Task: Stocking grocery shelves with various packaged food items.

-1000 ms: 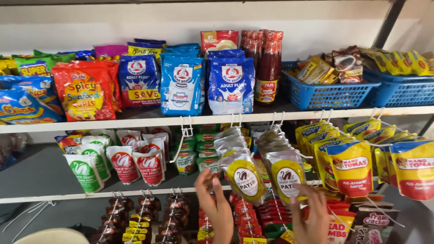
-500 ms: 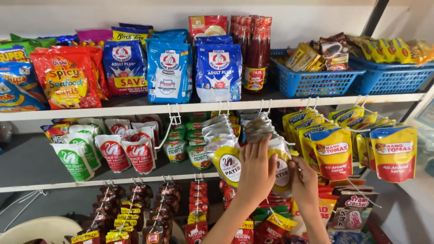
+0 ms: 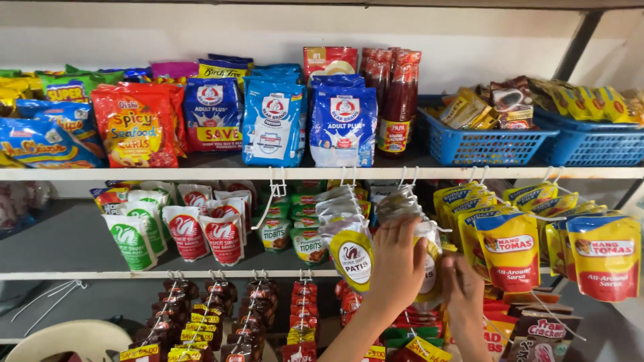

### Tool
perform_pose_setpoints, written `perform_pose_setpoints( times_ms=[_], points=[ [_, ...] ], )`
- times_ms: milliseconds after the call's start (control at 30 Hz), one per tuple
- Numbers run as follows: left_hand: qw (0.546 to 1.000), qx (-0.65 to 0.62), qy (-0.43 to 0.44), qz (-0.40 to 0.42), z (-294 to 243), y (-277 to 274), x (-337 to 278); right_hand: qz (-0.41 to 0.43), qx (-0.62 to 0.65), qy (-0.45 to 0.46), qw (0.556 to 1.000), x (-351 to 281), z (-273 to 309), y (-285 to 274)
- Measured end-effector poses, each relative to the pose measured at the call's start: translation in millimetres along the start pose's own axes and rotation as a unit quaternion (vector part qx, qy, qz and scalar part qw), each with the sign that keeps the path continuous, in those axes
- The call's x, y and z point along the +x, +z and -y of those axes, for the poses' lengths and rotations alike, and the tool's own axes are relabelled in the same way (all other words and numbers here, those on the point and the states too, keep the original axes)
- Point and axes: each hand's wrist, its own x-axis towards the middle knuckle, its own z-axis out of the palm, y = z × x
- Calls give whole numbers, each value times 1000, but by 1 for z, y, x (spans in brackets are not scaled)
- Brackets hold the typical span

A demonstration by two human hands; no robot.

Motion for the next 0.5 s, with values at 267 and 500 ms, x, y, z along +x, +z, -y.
perform_pose_setpoints(
  times_ms=[267,500],
  points=[
    [998,56,-1,25,12,13,6,130,172,-29,976,49,-3,-1],
    [996,69,-25,46,7,13,12,169,252,28,952,91,-57,-18]
  ],
)
